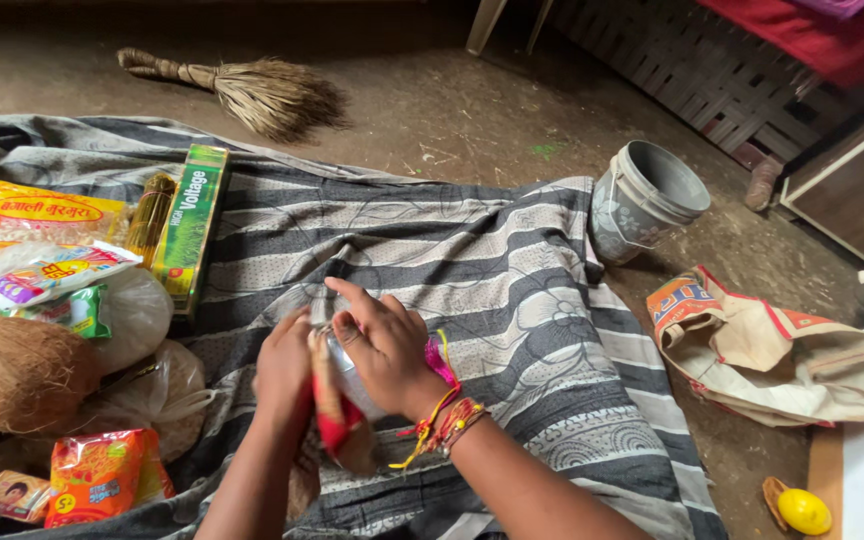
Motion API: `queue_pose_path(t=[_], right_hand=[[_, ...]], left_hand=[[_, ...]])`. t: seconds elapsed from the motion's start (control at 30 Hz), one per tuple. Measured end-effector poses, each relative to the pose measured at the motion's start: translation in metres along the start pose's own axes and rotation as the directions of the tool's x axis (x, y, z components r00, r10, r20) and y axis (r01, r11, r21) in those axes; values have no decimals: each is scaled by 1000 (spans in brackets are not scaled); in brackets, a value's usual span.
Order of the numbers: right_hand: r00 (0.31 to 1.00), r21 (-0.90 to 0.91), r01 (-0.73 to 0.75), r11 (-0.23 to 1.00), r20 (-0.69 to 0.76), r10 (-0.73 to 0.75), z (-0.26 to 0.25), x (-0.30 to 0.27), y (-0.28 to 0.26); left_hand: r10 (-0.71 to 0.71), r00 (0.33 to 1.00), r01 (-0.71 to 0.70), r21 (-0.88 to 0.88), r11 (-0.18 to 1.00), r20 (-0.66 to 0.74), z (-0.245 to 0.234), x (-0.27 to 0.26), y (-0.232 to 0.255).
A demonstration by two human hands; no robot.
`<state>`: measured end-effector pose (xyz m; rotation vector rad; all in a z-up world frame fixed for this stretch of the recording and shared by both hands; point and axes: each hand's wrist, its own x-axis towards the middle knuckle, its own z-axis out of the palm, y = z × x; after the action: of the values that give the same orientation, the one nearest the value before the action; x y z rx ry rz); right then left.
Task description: The person sits on a patterned cloth on the floor and cleans a clear plastic container with a pink lid. They use a small cloth to wipe the exterior and interior surfaces of the container repeatedly.
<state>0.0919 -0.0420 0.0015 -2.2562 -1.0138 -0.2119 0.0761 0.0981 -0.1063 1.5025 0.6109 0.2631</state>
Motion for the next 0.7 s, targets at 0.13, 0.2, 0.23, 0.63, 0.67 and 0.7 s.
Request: queue_pose_path(t=[0.13, 0.2, 0.23, 0.63, 0.67, 0.7], right_hand=[[997, 1, -29, 1000, -68, 29, 6, 5, 3], [996, 6, -70, 998, -58, 70, 8, 4, 6], [996, 9, -64, 998, -64, 64, 8, 3, 8], [998, 30, -16, 999, -67, 18, -5, -5, 34], [996, 17, 1, 1000, -91, 1, -3, -6, 32], [993, 4, 17, 1000, -114, -17, -2, -7, 30]], left_hand=[[29, 992, 12, 324, 946, -122, -8, -11, -26], [129, 978, -68, 334, 940, -165, -9, -16, -26], [173, 966, -97, 349, 932, -193, -8, -23, -23], [474, 877, -433, 294, 852, -81, 31, -104, 61], [421, 903, -377, 306, 874, -91, 28, -95, 59], [379, 920, -329, 327, 886, -102, 26, -86, 54]])
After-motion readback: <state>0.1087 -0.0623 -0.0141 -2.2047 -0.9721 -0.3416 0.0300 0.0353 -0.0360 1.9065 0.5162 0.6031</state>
